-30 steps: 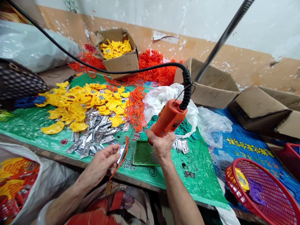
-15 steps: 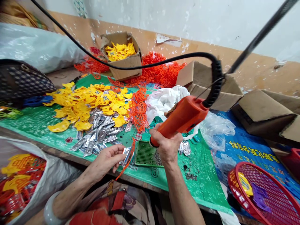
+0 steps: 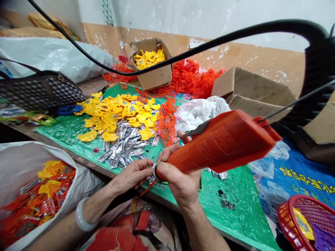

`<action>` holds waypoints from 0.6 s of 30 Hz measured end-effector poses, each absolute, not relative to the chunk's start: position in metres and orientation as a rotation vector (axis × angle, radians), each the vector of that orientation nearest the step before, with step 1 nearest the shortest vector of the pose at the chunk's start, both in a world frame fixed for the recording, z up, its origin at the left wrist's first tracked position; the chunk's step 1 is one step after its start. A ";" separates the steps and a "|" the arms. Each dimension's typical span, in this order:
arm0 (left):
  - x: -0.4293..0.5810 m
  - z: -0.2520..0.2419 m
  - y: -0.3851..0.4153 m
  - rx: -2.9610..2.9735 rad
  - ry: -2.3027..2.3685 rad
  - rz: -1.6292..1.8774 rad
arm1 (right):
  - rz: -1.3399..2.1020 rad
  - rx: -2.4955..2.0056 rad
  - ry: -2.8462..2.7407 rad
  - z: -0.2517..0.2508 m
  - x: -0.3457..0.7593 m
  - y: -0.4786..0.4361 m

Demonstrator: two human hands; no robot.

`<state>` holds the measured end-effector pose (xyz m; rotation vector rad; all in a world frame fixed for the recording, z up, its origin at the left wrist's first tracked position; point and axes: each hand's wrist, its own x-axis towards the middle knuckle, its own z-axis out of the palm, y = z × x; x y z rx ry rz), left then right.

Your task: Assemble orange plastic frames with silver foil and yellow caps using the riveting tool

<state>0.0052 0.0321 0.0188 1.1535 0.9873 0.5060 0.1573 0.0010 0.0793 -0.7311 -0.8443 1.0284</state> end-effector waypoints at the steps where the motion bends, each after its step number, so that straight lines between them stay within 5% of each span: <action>1: 0.006 0.019 0.032 1.135 0.984 0.511 | 1.037 -0.740 -0.846 0.078 0.156 0.001; 18: 0.010 0.015 0.031 1.096 0.951 0.521 | 1.053 -0.861 -0.901 0.067 0.158 0.002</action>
